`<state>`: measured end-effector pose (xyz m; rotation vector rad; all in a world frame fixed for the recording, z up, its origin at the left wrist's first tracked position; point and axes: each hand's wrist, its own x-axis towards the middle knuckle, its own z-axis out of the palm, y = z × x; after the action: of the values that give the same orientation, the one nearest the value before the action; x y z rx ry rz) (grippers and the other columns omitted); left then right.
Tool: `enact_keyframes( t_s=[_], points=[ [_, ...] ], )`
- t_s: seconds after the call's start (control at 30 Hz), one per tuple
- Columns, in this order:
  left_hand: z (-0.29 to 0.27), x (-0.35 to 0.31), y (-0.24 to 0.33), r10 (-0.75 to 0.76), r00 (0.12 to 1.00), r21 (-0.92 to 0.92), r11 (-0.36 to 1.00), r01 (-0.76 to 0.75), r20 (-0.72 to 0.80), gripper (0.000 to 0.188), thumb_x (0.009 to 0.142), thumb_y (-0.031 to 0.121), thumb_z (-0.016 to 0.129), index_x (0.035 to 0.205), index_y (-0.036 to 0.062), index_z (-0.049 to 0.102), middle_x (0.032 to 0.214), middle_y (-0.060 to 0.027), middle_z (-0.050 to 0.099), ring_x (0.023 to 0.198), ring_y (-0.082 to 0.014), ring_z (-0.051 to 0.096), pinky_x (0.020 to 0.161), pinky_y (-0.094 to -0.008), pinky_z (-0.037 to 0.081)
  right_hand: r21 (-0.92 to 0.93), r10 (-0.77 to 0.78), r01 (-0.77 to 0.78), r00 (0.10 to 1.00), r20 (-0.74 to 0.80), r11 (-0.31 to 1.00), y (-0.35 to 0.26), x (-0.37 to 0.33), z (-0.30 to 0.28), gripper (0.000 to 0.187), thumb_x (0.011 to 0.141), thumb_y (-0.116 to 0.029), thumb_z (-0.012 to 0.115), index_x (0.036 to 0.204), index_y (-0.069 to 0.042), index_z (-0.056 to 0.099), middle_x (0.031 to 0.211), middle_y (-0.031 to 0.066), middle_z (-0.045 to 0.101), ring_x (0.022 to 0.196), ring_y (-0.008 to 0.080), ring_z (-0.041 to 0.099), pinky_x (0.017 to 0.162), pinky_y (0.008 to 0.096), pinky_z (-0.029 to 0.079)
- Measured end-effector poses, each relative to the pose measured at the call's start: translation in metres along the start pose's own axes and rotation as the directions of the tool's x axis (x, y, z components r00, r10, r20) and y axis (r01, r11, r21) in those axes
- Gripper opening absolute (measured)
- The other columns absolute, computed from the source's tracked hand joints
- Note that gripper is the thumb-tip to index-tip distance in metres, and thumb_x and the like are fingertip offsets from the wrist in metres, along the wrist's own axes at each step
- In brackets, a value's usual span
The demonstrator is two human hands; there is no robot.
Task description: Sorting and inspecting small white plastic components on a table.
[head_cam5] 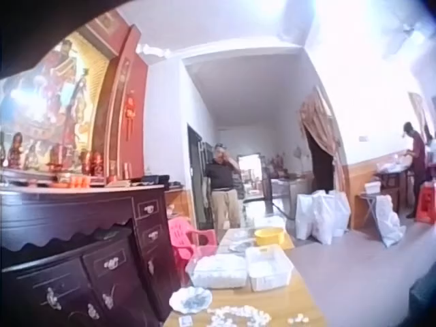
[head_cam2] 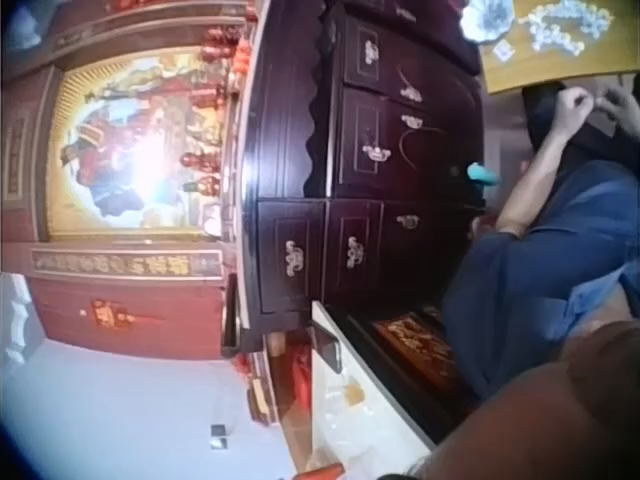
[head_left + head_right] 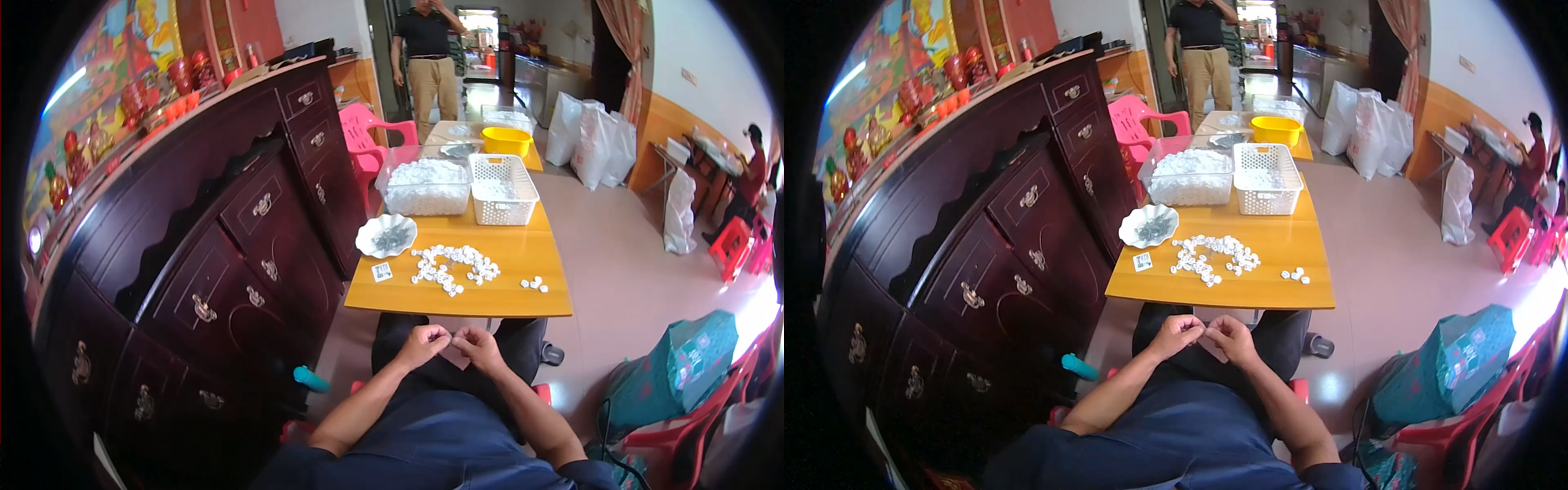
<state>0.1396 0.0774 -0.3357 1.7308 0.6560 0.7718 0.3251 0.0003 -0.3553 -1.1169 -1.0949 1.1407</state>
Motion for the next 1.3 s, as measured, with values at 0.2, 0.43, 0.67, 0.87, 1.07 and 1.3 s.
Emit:
enact_keyframes(
  t_s=[0.2, 0.43, 0.67, 0.87, 1.07, 1.3],
  points=[
    [-0.007, 0.000, 0.017, -0.126, 0.990, -0.007, 0.992, 0.127, 0.066, 0.014, 0.095, 0.015, 0.068, 0.093, 0.0017, 0.073, 0.077, 0.0007, 0.068, 0.066, -0.0060, 0.061, 0.061, -0.0230, 0.051, -0.114, -0.034, 0.033, 0.999, -0.006, 0.993, 0.001, 0.003, -0.003, 0.015, 0.095, -0.015, 0.074, 0.097, -0.003, 0.067, 0.079, 0.0002, 0.067, 0.068, 0.0058, 0.060, 0.061, 0.0234, 0.051],
    [-0.018, 0.001, 0.018, -0.227, 0.959, 0.008, 0.973, 0.229, 0.171, 0.015, 0.096, 0.017, 0.068, 0.095, 0.0031, 0.073, 0.079, 0.0012, 0.068, 0.067, -0.0060, 0.061, 0.060, -0.0217, 0.051, -0.117, 0.020, -0.017, 1.000, 0.022, 0.993, -0.011, -0.003, 0.002, 0.014, 0.093, -0.014, 0.076, 0.096, -0.003, 0.068, 0.078, 0.0000, 0.067, 0.068, 0.0057, 0.060, 0.062, 0.0229, 0.051],
    [-0.027, 0.002, 0.015, -0.342, 0.893, -0.019, 0.932, 0.363, 0.292, 0.014, 0.095, 0.018, 0.069, 0.094, 0.0050, 0.072, 0.081, 0.0005, 0.069, 0.067, -0.0059, 0.061, 0.061, -0.0212, 0.050, -0.010, 0.070, -0.070, 0.993, 0.095, 0.998, -0.018, -0.007, 0.005, 0.013, 0.093, -0.012, 0.076, 0.095, -0.002, 0.068, 0.075, -0.0016, 0.065, 0.065, 0.0048, 0.058, 0.057, 0.0218, 0.046],
    [-0.016, 0.001, 0.012, -0.287, 0.942, -0.046, 0.953, 0.299, 0.176, 0.012, 0.093, 0.015, 0.068, 0.090, 0.0041, 0.071, 0.077, 0.0014, 0.067, 0.065, -0.0055, 0.059, 0.059, -0.0218, 0.049, 0.033, 0.051, -0.052, 0.998, 0.034, 0.998, -0.010, -0.004, 0.010, 0.011, 0.095, -0.010, 0.074, 0.095, -0.002, 0.067, 0.076, -0.0006, 0.065, 0.064, 0.0053, 0.057, 0.054, 0.0216, 0.044],
    [-0.001, 0.003, 0.014, -0.158, 0.986, -0.064, 0.986, 0.154, -0.053, 0.010, 0.092, 0.011, 0.069, 0.087, 0.0022, 0.071, 0.070, 0.0033, 0.063, 0.061, -0.0035, 0.056, 0.056, -0.0202, 0.045, 0.229, 0.104, -0.108, 0.994, 0.027, 0.968, 0.000, -0.003, 0.011, 0.012, 0.098, -0.014, 0.071, 0.100, -0.003, 0.065, 0.075, -0.0001, 0.063, 0.063, 0.0068, 0.057, 0.053, 0.0212, 0.043],
    [0.008, -0.004, 0.013, -0.044, 0.989, 0.087, 0.995, 0.057, -0.143, 0.012, 0.092, 0.011, 0.070, 0.085, 0.0016, 0.071, 0.068, 0.0051, 0.061, 0.063, -0.0016, 0.053, 0.057, -0.0208, 0.043, 0.283, 0.178, -0.162, 0.983, -0.032, 0.945, 0.011, -0.002, 0.018, 0.013, 0.099, -0.017, 0.069, 0.101, -0.005, 0.067, 0.080, -0.0010, 0.064, 0.063, 0.0073, 0.057, 0.054, 0.0211, 0.044]
  ],
)
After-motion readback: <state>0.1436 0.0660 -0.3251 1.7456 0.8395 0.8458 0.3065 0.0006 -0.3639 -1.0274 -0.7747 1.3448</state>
